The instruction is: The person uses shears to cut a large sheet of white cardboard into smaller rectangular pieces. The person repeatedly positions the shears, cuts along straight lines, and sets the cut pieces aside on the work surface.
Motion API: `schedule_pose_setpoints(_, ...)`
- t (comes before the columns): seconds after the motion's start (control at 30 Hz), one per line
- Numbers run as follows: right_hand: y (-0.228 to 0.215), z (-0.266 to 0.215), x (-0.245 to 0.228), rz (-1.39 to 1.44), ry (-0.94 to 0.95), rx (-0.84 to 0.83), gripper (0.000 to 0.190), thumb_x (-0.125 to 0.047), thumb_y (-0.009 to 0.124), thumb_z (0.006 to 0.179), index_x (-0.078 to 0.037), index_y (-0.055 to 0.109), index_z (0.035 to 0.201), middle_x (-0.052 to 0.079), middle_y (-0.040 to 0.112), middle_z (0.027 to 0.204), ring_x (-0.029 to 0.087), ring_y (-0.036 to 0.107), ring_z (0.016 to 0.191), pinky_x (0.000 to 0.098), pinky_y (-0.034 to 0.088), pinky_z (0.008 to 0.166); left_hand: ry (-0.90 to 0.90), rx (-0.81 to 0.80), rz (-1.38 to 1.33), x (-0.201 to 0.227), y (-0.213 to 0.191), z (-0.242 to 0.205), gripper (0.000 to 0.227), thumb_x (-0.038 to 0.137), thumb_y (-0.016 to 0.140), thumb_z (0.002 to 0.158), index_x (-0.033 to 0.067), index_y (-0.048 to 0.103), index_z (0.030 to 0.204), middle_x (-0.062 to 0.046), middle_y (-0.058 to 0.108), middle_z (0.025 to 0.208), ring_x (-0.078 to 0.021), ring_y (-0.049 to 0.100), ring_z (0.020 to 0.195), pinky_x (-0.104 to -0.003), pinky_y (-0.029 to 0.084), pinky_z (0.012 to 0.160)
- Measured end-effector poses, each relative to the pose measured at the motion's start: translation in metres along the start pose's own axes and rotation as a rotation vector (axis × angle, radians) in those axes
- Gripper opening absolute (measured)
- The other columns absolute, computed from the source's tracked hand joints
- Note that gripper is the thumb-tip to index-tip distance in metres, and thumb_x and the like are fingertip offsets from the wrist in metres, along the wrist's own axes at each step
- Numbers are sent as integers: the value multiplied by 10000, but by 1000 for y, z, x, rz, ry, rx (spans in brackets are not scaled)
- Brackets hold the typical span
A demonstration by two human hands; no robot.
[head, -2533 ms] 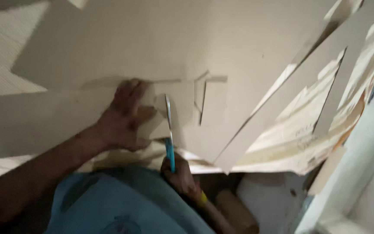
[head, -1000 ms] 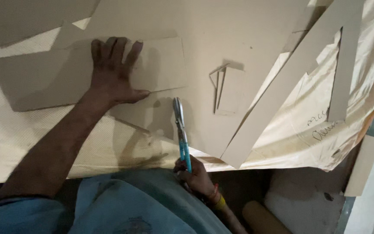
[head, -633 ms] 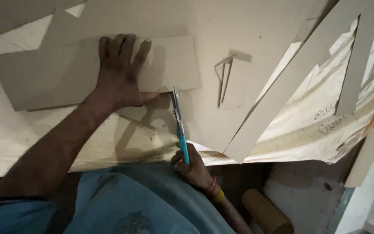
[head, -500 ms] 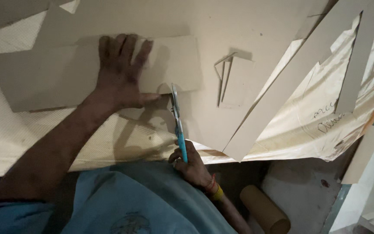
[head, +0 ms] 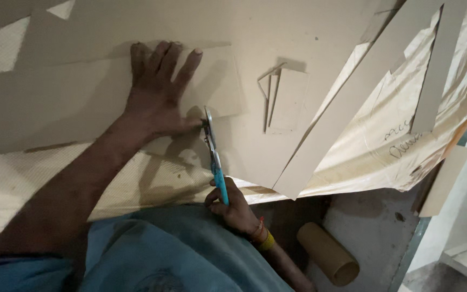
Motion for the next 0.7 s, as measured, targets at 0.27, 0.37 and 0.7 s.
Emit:
schedule_pose_setpoints(0.27,5,-1,-1,194,110,-29,532,15,616,767,-20,519,1289,129,621,1116,209,627,1002,339,550,898,155,189,-31,-2,-5,-7,1239,629,885,697,221,204,1647,-219,334,1456,-419,330,1400,-671,221,1188)
schedule_pose_setpoints(0.37,5,-3,-6,267,139,-53,710,46,603,772,-7,405,1452,96,668,1000,191,608,951,327,515,895,146,177,-42,-2,-6,-6,1261,603,898,666,232,201,1651,-221,338,1458,-420,337,1396,-649,247,1206)
schedule_pose_setpoints(0.7,4,-1,-17,412,203,-74,761,64,585,747,-31,359,1468,71,554,1079,210,643,1064,347,545,932,145,149,-46,2,-6,-6,1208,565,913,651,218,261,1607,-245,303,1456,-449,318,1404,-663,311,1197)
Point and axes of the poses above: each hand's wrist, its own z-axis towards the middle knuckle, its own y-axis out of the palm, x = y × z, the point moved 7 cm from there along z, towards the middle knuckle
